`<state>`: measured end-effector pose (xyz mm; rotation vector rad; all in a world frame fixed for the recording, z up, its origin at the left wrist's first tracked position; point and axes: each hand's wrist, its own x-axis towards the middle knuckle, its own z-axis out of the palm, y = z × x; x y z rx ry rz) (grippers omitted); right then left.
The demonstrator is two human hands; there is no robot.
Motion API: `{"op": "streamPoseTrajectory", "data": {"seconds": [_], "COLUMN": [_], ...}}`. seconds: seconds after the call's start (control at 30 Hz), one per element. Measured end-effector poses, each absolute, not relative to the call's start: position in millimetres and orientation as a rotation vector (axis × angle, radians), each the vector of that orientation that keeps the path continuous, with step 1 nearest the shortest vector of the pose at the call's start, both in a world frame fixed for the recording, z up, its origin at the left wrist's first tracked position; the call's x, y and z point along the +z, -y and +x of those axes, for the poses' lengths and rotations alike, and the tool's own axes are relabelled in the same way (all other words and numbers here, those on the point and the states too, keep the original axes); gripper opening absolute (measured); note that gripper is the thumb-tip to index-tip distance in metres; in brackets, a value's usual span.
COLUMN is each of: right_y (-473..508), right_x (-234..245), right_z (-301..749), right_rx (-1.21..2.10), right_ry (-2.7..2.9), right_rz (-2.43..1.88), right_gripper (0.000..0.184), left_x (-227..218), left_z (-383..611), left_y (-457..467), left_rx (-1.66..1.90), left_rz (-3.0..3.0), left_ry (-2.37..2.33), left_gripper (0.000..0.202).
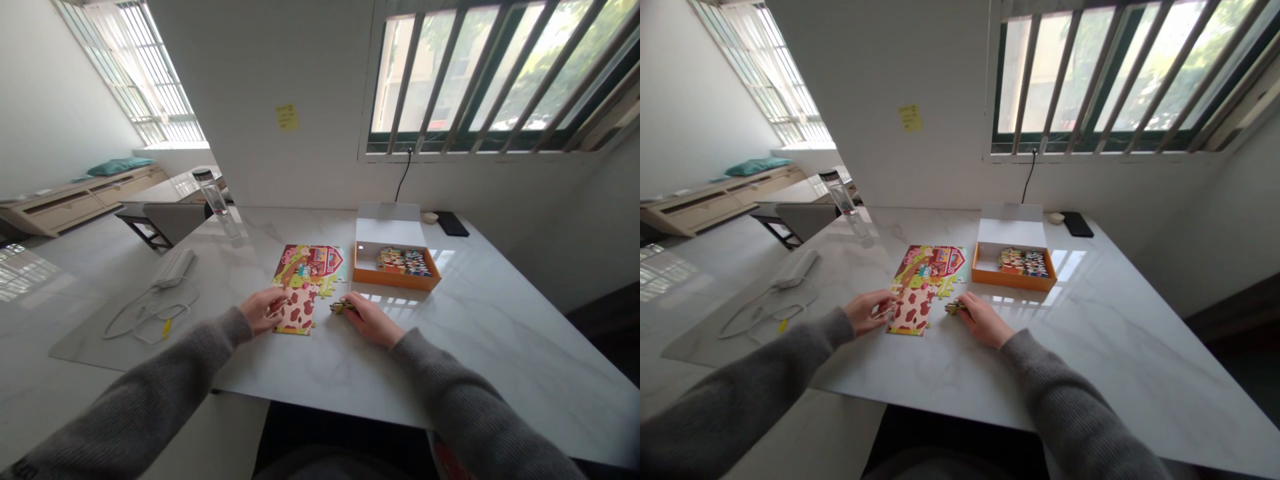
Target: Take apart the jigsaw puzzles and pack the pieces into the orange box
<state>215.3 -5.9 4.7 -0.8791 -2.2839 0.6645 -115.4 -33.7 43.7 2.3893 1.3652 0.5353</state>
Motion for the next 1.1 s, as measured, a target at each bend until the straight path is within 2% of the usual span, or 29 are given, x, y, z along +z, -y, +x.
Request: {"op": "streamPoseTrajectory", "data": {"seconds": [0.07, 0.23, 0.33, 0.5, 0.67, 0.83, 0.97, 1.1], "right_y": [4.7, -0.6, -5.3, -11.3, -12.3, -10.8, -10.8, -10.8], "right_x": [3.2, 3.2, 3.7, 0.7, 0.9, 7.0, 6.2, 4.5], "right_z": [215.3, 218.4, 223.9, 231.1, 231.0, 229.1, 228.5, 228.7], "right_rx": [0.66, 0.651, 0.638, 0.632, 0.661, 0.761, 0.827, 0.854], "right_ry": [2.285, 2.224, 2.17, 2.139, 2.067, 1.99, 1.996, 1.995], "right_rz": [-0.876, -0.959, -1.015, -1.038, -1.065, -1.138, -1.12, -1.111], "right_gripper": [0.007, 0.005, 0.006, 0.008, 0.01, 0.013, 0.014, 0.016], "left_x": [48.0, 41.5, 34.1, 27.7, 15.9, 2.2, -3.4, -1.7], "left_z": [-87.9, -25.7, -8.7, -4.0, -4.3, 4.5, 8.4, 6.4], "left_y": [33.4, 19.7, 8.8, 2.0, 1.4, 2.4, 4.2, 5.1], "left_rx": [0.654, 0.859, 0.952, 1.118, 1.169, 1.154, 1.008, 0.961], "left_rz": [2.438, 2.452, 2.379, 2.074, 1.671, 1.58, 1.749, 2.04], "left_ry": [-1.323, -1.293, -1.305, -1.241, -1.116, -0.907, -0.925, -1.141], "left_gripper": [0.006, 0.036, 0.045, 0.027, 0.021, 0.039, 0.012, 0.003]}}
